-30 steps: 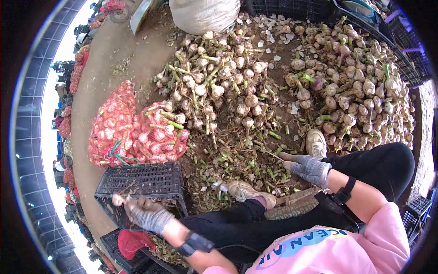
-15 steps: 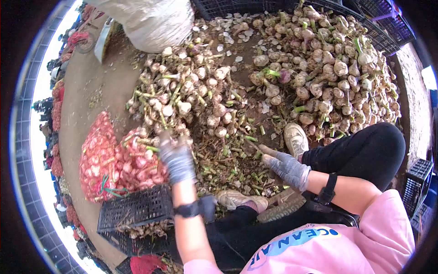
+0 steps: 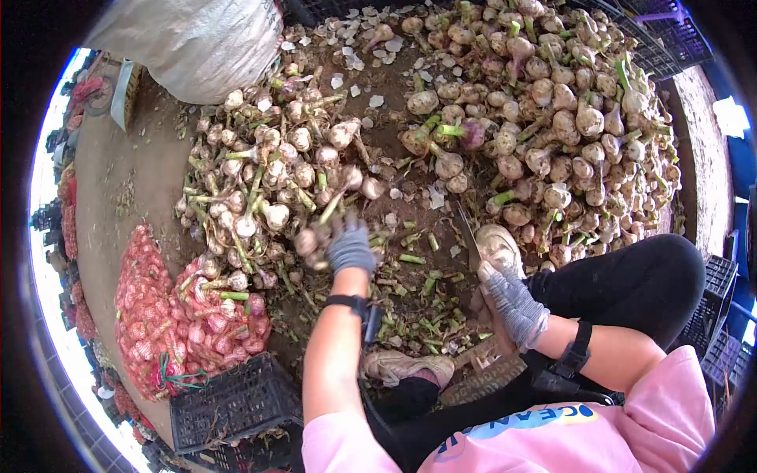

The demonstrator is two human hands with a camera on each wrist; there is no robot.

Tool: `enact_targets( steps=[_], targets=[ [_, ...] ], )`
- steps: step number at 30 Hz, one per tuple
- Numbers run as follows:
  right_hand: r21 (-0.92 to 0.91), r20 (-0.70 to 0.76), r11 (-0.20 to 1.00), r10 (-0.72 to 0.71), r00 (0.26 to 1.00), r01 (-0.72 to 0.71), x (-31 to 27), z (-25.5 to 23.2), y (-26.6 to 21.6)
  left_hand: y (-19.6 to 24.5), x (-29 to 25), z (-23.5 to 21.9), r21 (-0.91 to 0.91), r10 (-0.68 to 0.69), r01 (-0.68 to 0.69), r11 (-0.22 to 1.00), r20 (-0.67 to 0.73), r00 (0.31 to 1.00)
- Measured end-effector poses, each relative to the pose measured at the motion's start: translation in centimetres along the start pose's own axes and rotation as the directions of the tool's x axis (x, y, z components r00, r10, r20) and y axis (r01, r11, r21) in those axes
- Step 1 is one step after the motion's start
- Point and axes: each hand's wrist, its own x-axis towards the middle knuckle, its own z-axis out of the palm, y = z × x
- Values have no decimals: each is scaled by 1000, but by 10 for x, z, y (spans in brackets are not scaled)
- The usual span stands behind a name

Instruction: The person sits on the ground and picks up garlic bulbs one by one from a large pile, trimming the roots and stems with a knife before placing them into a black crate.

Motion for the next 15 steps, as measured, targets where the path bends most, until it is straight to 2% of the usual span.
enact_targets(
  steps=[1, 3, 4, 5, 6, 7, 8, 9, 10, 12, 13, 14, 15],
  targets=[
    [-41, 21, 999, -32, 999, 33, -2, 0, -2, -12, -10, 17, -69, -45, 39, 997, -88, 995],
    [-55, 51, 996, -63, 997, 65, -7, 1, -5, -37, -37, 12, -155, -202, 201, 967, 9, 979],
    [-49, 53, 997, -65, 996, 68, -8, 0, -7, -54, -49, 31, -178, -263, 246, 953, -77, 962],
    [-11, 73, 999, -50, 996, 51, -11, 0, -6, -72, -58, 30, -201, -314, 308, 930, 0, 949],
    [25, 95, 999, -33, 995, 31, -13, 1, -5, -92, -62, 48, -305, -364, 355, 884, 29, 931],
    [20, 80, 999, -46, 996, 44, -15, 4, -6, -114, -64, 62, -493, -391, 355, 794, 32, 920],
    [16, 77, 999, -45, 996, 44, -16, 2, -4, -113, -67, 63, -497, -390, 354, 792, 34, 920],
    [-35, 107, 997, -68, 992, 73, -14, 2, -2, -113, -69, 65, -535, -471, 331, 777, -147, 870],
    [-83, 138, 991, -89, 986, 101, -14, 3, 1, -114, -71, 66, -566, -540, 302, 767, -317, 779],
    [-85, 149, 990, -96, 984, 109, -15, 7, 2, -91, -65, 39, -508, -409, 117, 853, -512, 755],
    [-87, 157, 989, -106, 982, 121, -14, 8, 2, -67, -61, 13, -676, -396, -23, 736, -458, 796],
    [-90, 165, 987, -116, 979, 132, -13, 10, 1, -40, -53, -8, -810, -367, -149, 566, -410, 835],
    [-99, 166, 986, -113, 980, 131, -12, 11, 2, -16, -35, -6, -612, -280, -188, 768, -585, 761]
  ],
)
